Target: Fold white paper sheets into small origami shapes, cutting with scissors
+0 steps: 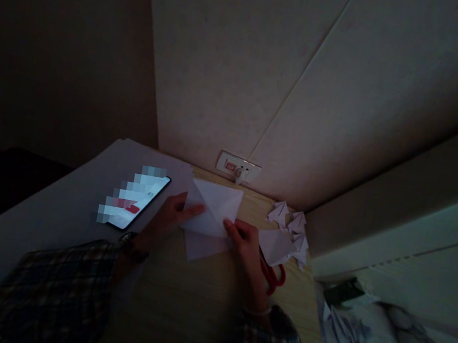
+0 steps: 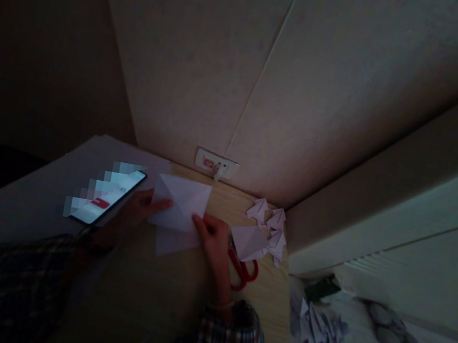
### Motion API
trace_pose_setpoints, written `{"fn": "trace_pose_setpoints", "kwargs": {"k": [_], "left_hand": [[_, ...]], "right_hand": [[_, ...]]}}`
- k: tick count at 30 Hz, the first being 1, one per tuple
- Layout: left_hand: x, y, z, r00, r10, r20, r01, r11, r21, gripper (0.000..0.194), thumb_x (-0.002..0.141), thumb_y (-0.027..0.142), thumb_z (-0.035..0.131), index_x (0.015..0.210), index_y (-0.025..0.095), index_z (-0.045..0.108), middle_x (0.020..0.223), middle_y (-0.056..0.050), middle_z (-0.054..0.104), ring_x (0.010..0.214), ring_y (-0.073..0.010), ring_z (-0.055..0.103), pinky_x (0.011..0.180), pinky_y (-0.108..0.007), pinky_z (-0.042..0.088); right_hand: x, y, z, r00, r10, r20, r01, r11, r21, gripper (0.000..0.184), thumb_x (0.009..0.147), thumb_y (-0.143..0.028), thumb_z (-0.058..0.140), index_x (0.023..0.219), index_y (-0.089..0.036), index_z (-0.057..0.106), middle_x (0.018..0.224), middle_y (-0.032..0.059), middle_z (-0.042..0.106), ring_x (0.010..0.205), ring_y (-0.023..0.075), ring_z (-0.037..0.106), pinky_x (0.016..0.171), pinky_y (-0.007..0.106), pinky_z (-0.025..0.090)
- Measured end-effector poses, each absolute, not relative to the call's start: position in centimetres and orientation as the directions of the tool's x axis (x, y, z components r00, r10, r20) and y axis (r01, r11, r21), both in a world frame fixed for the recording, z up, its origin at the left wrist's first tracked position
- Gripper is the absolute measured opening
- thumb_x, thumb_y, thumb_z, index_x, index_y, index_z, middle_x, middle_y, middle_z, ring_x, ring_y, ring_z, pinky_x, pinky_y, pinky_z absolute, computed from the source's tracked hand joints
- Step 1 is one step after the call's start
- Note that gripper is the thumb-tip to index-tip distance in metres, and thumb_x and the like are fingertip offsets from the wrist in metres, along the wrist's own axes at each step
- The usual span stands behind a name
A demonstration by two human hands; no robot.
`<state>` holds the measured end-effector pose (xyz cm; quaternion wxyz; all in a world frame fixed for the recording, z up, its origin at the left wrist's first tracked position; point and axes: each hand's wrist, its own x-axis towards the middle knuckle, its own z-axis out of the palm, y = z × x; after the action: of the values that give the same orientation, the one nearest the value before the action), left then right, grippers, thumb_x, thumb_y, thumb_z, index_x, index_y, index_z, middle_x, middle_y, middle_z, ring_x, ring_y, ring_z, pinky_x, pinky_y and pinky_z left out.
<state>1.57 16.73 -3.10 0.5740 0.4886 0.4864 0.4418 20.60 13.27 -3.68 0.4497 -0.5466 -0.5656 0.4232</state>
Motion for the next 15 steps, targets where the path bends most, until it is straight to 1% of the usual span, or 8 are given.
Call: {"fn": "trace_pose_setpoints", "kwargs": {"k": [2, 4, 6, 7, 9, 11, 13, 15], "left_hand": [[1.6, 16.7, -3.0, 0.156, 0.973, -0.170, -0.033, 0.178, 0.984, 0.038, 0.060, 0.049, 0.075, 0.080, 0.016, 0.071, 0.083, -0.006, 0.076, 0.076, -0.0255, 0.066, 0.065, -0.032, 0.051], [1.6, 16.7, -2.8, 0.175, 0.967, -0.188, -0.002, 0.191, 0.982, 0.041, 0.058, 0.051, 0.076, 0.077, 0.015, 0.072, 0.081, -0.007, 0.076, 0.077, -0.0269, 0.067, 0.065, -0.033, 0.051], [1.6, 16.7, -2.8, 0.183, 0.966, -0.185, 0.026, 0.184, 0.983, 0.044, 0.058, 0.052, 0.076, 0.078, 0.013, 0.073, 0.081, -0.008, 0.076, 0.078, -0.0274, 0.067, 0.066, -0.034, 0.051], [1.6, 16.7, -2.9, 0.183, 0.966, -0.184, 0.035, 0.181, 0.983, 0.045, 0.057, 0.052, 0.076, 0.078, 0.013, 0.073, 0.081, -0.008, 0.076, 0.077, -0.0273, 0.067, 0.065, -0.034, 0.050], [1.6, 16.8, -3.0, 0.177, 0.966, -0.186, 0.044, 0.181, 0.983, 0.046, 0.056, 0.052, 0.077, 0.077, 0.012, 0.072, 0.079, -0.009, 0.075, 0.075, -0.0267, 0.066, 0.064, -0.034, 0.050], [1.6, 16.8, -3.2, 0.170, 0.968, -0.183, 0.052, 0.177, 0.983, 0.044, 0.056, 0.052, 0.077, 0.075, 0.012, 0.072, 0.078, -0.008, 0.075, 0.073, -0.0260, 0.066, 0.064, -0.033, 0.049], [1.6, 16.9, -3.3, 0.168, 0.970, -0.175, 0.058, 0.168, 0.984, 0.043, 0.057, 0.051, 0.076, 0.073, 0.012, 0.072, 0.076, -0.008, 0.075, 0.072, -0.0256, 0.066, 0.064, -0.033, 0.049], [1.6, 16.9, -3.3, 0.168, 0.971, -0.170, 0.057, 0.163, 0.985, 0.043, 0.057, 0.051, 0.076, 0.074, 0.012, 0.071, 0.076, -0.009, 0.075, 0.072, -0.0257, 0.066, 0.064, -0.033, 0.049]], "right_hand": [[20.5, 13.2, -3.8, 0.003, 0.997, 0.072, 0.245, 0.069, -0.967, 0.033, 0.082, -0.042, 0.060, 0.060, -0.018, 0.059, 0.058, -0.0023, 0.052, 0.058, 0.0140, 0.044, 0.056, 0.026, 0.037], [20.6, 13.3, -4.0, 0.027, 0.992, 0.120, 0.215, 0.111, -0.970, 0.027, 0.083, -0.040, 0.060, 0.067, -0.019, 0.062, 0.066, -0.0009, 0.057, 0.065, 0.0155, 0.049, 0.061, 0.026, 0.041], [20.6, 13.5, -4.3, 0.071, 0.984, 0.165, 0.158, 0.152, -0.976, 0.017, 0.082, -0.037, 0.062, 0.082, -0.020, 0.065, 0.076, 0.0000, 0.060, 0.070, 0.0164, 0.053, 0.064, 0.027, 0.044], [20.7, 13.6, -4.4, 0.102, 0.978, 0.182, 0.135, 0.168, -0.977, 0.017, 0.081, -0.035, 0.063, 0.092, -0.022, 0.065, 0.080, 0.0002, 0.061, 0.072, 0.0166, 0.054, 0.065, 0.027, 0.045], [20.9, 13.8, -4.7, 0.151, 0.968, 0.203, 0.112, 0.187, -0.976, 0.033, 0.081, -0.033, 0.064, 0.113, -0.025, 0.060, 0.086, 0.0009, 0.061, 0.076, 0.0174, 0.057, 0.067, 0.028, 0.048], [21.0, 13.8, -4.9, 0.174, 0.961, 0.214, 0.112, 0.197, -0.974, 0.045, 0.081, -0.032, 0.064, 0.125, -0.027, 0.054, 0.093, 0.0022, 0.061, 0.081, 0.0185, 0.058, 0.069, 0.031, 0.050], [21.0, 13.8, -5.0, 0.168, 0.960, 0.225, 0.120, 0.207, -0.971, 0.049, 0.082, -0.032, 0.064, 0.130, -0.028, 0.053, 0.098, 0.0035, 0.061, 0.085, 0.0195, 0.058, 0.072, 0.033, 0.051], [21.0, 13.7, -5.0, 0.161, 0.958, 0.239, 0.133, 0.219, -0.967, 0.049, 0.083, -0.032, 0.063, 0.131, -0.028, 0.053, 0.099, 0.0039, 0.061, 0.086, 0.0197, 0.058, 0.073, 0.034, 0.052]]}}
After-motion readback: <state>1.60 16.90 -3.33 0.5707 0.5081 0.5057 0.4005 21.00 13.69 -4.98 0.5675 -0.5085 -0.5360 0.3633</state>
